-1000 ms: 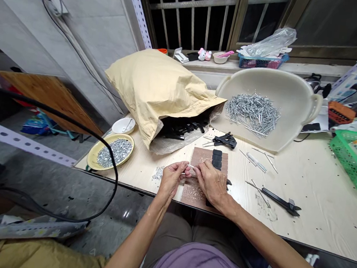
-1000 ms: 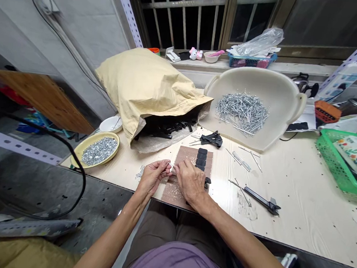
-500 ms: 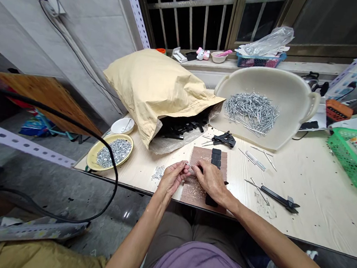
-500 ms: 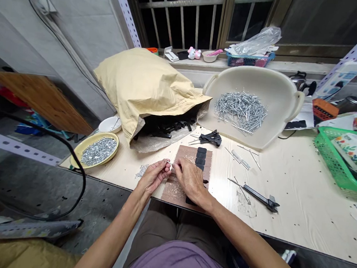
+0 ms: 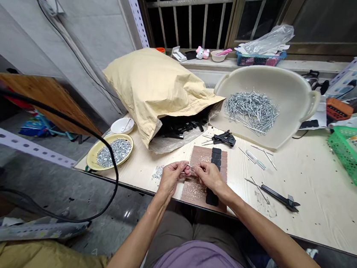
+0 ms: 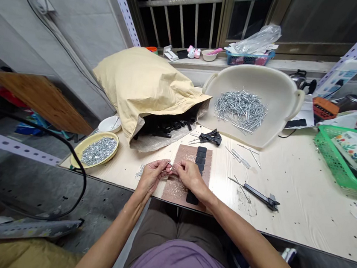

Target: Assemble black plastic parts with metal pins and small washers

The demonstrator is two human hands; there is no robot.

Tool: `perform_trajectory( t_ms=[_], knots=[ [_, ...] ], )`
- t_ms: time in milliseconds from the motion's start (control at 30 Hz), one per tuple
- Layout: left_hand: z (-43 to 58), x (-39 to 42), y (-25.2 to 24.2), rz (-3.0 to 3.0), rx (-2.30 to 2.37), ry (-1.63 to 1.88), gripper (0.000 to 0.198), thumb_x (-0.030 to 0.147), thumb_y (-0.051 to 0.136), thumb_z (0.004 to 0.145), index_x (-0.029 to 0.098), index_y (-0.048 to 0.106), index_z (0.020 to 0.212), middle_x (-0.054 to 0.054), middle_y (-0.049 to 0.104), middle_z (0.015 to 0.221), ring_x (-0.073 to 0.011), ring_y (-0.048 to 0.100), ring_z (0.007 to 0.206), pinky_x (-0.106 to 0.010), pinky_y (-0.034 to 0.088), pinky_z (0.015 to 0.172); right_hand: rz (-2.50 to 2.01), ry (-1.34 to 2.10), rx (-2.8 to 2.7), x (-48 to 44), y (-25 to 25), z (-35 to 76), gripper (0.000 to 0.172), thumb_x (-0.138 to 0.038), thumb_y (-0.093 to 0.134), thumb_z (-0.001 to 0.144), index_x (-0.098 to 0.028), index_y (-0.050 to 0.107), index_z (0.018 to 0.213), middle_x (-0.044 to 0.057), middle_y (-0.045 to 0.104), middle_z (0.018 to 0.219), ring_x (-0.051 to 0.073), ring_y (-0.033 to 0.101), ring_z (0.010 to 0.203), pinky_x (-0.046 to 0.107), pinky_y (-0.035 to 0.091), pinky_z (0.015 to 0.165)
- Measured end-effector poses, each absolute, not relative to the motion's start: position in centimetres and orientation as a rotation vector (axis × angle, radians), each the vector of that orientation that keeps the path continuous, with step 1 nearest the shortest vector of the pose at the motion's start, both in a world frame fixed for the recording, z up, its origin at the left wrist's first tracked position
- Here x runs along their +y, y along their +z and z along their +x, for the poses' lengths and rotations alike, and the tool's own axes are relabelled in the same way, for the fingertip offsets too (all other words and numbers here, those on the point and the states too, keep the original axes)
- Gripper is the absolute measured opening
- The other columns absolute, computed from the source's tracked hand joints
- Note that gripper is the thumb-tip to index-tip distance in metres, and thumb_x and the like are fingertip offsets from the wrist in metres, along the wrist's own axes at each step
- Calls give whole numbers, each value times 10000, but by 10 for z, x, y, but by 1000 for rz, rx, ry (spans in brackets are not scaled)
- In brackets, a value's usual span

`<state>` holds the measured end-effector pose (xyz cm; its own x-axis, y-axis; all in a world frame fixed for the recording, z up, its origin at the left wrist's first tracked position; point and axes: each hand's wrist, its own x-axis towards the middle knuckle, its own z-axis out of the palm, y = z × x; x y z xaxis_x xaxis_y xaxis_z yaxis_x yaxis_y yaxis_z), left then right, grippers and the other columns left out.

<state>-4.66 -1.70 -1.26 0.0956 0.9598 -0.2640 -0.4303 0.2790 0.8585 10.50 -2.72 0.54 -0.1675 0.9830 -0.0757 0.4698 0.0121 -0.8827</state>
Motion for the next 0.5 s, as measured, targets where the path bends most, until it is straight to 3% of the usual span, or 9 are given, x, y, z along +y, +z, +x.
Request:
perform_trajectory(
  t_ms=[67, 167, 267, 333, 433, 500],
  knots=[
    [-45, -19, -12, 714, 991, 1170, 296, 318, 784, 635, 85, 696, 794, -30, 657, 675, -79, 585, 550, -225, 516, 596, -1442, 1305, -1552, -23, 2, 105, 294, -415, 433, 877, -181, 504, 715, -54, 470, 472, 97, 445, 413, 211, 301, 436],
    [-41, -20, -12, 718, 997, 1203, 303, 318, 785, 631, 92, 696, 812, -25, 656, 653, -88, 590, 557, -231, 513, 606, -1458, 1209, -1518, -23, 3, 103, 263, -419, 487, 858, -176, 529, 769, -58, 492, 472, 100, 470, 422, 214, 338, 463],
    [-37, -18, -13, 692, 995, 1289, 300, 311, 789, 623, 98, 687, 807, -19, 651, 642, -89, 591, 563, -225, 506, 605, -1432, 888, -1676, -27, 9, 100, 248, -394, 490, 877, -176, 579, 798, 5, 611, 670, 131, 571, 633, 246, 416, 620],
    [-36, -15, -15, 649, 988, 1332, 294, 306, 795, 615, 98, 679, 789, -16, 645, 645, -82, 588, 561, -205, 492, 581, -1405, 713, -1780, -31, 13, 98, 246, -403, 527, 864, -183, 599, 948, 39, 639, 871, 158, 587, 808, 264, 426, 709],
    [-39, -10, -17, 596, 972, 1358, 300, 301, 800, 608, 100, 676, 792, -4, 630, 636, -74, 587, 566, -199, 495, 594, -1506, 496, -1938, -38, 12, 100, 384, -414, 543, 864, -219, 512, 1193, 58, 607, 1044, 173, 577, 861, 258, 413, 674],
    [-41, -8, -19, 578, 975, 1378, 305, 296, 803, 603, 102, 675, 800, 5, 625, 640, -68, 585, 571, -211, 510, 630, -1632, 264, -2050, -42, 9, 102, 308, -364, 477, 911, -257, 525, 1196, 61, 598, 1056, 170, 567, 816, 260, 376, 635]
  ],
)
